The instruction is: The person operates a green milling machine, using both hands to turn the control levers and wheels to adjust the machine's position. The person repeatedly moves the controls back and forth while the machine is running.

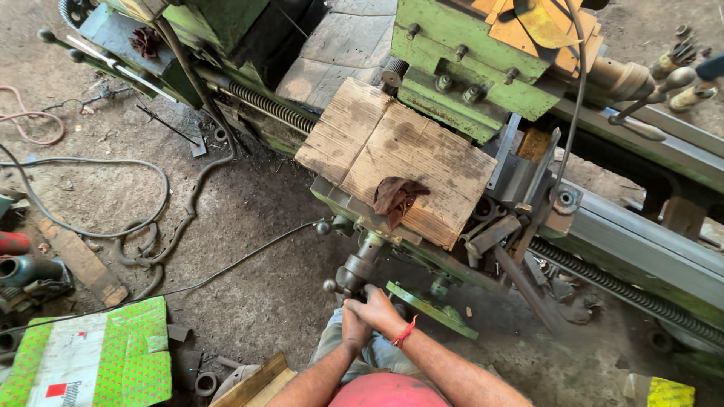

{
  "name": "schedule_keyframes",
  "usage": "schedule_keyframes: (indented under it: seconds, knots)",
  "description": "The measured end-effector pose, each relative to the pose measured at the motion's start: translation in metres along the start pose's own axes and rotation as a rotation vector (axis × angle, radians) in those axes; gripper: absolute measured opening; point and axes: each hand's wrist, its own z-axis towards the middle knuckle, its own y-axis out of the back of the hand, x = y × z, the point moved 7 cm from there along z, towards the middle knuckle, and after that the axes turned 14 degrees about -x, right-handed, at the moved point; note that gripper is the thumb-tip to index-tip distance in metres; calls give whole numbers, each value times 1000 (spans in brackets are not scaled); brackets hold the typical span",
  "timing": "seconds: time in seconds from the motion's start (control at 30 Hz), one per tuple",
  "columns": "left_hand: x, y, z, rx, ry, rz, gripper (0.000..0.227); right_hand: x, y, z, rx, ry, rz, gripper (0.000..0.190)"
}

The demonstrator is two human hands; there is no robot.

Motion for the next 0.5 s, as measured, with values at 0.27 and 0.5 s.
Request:
schedule_keyframes:
  seconds: [0.27, 0.5]
  knots:
    - [15, -2, 12, -19, -79, -66, 49, 13, 0, -11, 14, -189, 67, 60]
    - [13, 0, 16, -48, -161, -12, 45, 20, -1, -16, 41, -329, 181, 64]
